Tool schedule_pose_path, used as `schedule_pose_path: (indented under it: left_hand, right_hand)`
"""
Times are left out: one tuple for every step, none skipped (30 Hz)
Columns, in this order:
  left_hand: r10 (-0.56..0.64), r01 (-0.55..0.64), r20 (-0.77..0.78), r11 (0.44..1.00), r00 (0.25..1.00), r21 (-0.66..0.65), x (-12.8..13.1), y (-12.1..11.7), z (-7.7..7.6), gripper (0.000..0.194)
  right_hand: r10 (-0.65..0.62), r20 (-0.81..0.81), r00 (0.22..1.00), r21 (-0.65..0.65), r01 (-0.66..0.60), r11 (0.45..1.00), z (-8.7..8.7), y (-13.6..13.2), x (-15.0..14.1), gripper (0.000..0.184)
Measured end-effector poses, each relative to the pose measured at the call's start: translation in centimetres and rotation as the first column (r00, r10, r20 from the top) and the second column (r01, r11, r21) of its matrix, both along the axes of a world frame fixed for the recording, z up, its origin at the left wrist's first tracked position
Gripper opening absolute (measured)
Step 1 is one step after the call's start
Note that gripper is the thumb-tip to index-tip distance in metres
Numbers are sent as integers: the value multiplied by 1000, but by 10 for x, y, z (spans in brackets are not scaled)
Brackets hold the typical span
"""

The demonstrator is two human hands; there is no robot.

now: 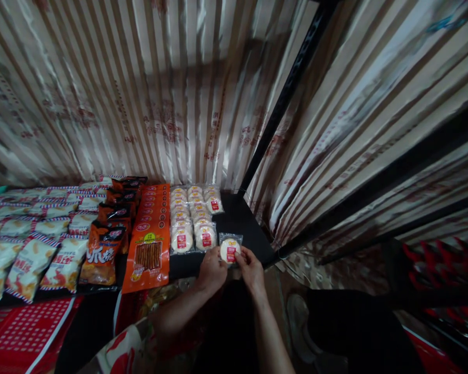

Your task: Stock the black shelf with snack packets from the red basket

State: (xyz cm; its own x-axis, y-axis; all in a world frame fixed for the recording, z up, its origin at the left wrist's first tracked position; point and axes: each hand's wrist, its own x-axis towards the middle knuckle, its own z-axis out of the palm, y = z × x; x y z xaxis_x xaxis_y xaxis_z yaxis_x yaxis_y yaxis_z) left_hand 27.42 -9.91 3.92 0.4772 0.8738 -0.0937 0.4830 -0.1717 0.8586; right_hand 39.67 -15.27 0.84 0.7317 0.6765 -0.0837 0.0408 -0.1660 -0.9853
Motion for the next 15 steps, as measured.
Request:
schedule_pose_path:
  left_hand:
    - [1, -1, -29, 1000, 1000, 15, 3, 1, 3, 33]
    - [-2, 4, -59, 999, 998, 33, 7, 3, 5, 34]
    - [-10, 14, -85, 999, 996, 48, 10, 5, 8, 34]
    - [-17, 23, -107, 998, 994, 55, 14, 7, 10, 35]
    - [-21, 27, -122, 998, 992, 53, 18, 9, 13, 35]
    - [-22, 27, -125, 999, 992, 43, 22, 11, 14, 35]
    - [-18, 21, -116, 999, 993, 27, 27, 14, 15, 35]
    - [-11, 12, -98, 1000, 995, 8, 32, 16, 16, 36]
    - [-4, 3, -75, 1000, 997, -10, 36, 19, 17, 37]
    - [1, -2, -51, 1000, 999, -25, 41, 21, 17, 37]
    - [7, -8, -32, 999, 999, -40, 45, 24, 17, 37]
    - [18, -19, -20, 998, 1000, -55, 49, 26, 17, 37]
    - [30, -31, -17, 997, 999, -69, 53, 28, 17, 37]
    - [44, -46, -19, 996, 999, -79, 56, 30, 16, 38]
    - [56, -58, -24, 995, 998, -86, 59, 32, 16, 39]
  right_hand:
    - [3, -12, 1000, 4, -3, 1000, -1, 2, 5, 51]
    - [4, -21, 1000, 7, -4, 1000, -1, 5, 10, 51]
    - [5, -27, 1000, 11, -5, 1000, -2, 7, 15, 51]
    - [4, -30, 1000, 16, -3, 1000, -2, 10, 19, 51]
    - [2, -27, 1000, 18, -2, 1000, -2, 12, 24, 51]
    - [1, -21, 1000, 17, -1, 1000, -2, 15, 28, 51]
    - [-1, -11, 1000, 13, 1, 1000, -2, 18, 33, 50]
    - [-2, -1, 1000, 9, 2, 1000, -3, 21, 37, 50]
    - [-1, 7, 1000, 8, 1, 1000, -3, 24, 41, 49]
    - [-1, 11, 1000, 12, 1, 1000, -4, 27, 45, 48]
    - [-1, 8, 1000, 22, 1, 1000, -5, 31, 48, 47]
    - [-3, 1, 1000, 37, 3, 999, -5, 34, 52, 45]
    - [-5, -10, 1000, 51, 5, 999, -6, 38, 55, 43]
    - [-3, -21, 1000, 63, 4, 998, -6, 42, 58, 42]
    - [1, -31, 1000, 69, 1, 998, -7, 46, 61, 40]
